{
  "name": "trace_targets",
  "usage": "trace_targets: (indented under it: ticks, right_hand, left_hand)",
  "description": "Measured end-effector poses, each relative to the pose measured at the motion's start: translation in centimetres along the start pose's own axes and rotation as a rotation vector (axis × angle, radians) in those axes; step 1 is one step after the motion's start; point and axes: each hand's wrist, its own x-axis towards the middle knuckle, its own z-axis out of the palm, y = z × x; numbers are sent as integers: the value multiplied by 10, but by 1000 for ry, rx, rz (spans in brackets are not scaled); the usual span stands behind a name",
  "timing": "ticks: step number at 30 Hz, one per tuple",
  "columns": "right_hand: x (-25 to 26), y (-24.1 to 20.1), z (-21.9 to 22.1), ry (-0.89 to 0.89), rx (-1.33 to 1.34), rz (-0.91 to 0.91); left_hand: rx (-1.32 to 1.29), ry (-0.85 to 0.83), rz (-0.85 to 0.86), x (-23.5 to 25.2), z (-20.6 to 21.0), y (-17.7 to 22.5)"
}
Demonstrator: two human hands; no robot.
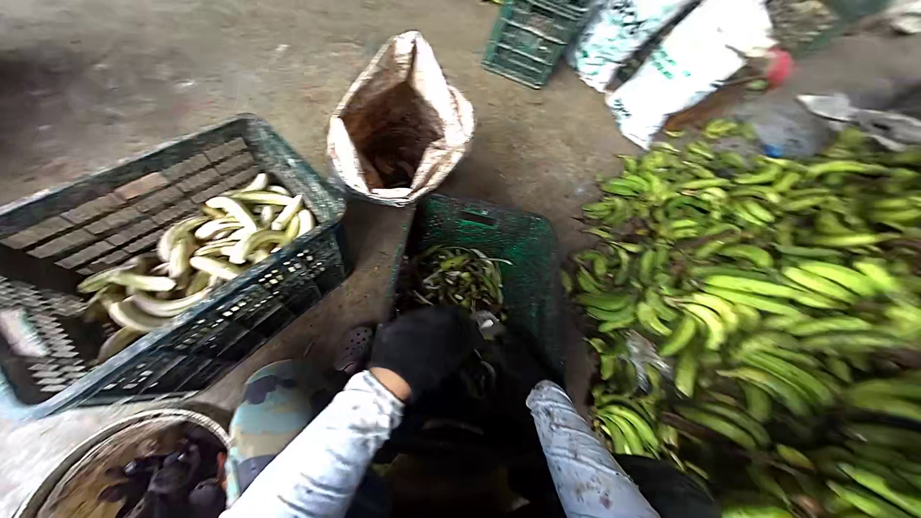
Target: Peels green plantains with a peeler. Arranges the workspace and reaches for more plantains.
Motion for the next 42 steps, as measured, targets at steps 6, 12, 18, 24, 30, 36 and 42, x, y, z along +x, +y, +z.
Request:
trace_targets:
  ticks: [6,12,18,24,30,36,42]
  right_hand:
    - [-80,-62,-115,160,685,-211]
    - [-54,-43,-97,-239,1212,-247]
    - [-48,-74,-65,-214,1463,-188]
    - [-62,-57,-91,115,1420,-384]
    - [-92,-54,-84,10,1491,-265]
    - [-107,-45,-81,-12,1385,-367]
    - [-103,-42,-79,38,1521,-229]
  left_hand:
    - [-414,270,87,-2,-23,-18]
    - [-819,448,356,2,-2,-14]
    - [-698,551,593,-7,29,-21]
    - [-219,583,943,3,63,-20]
    - [-62,403,879,7,73,11]
    - [-57,341,916,13,76,19]
    - [-152,277,752,20,78,13]
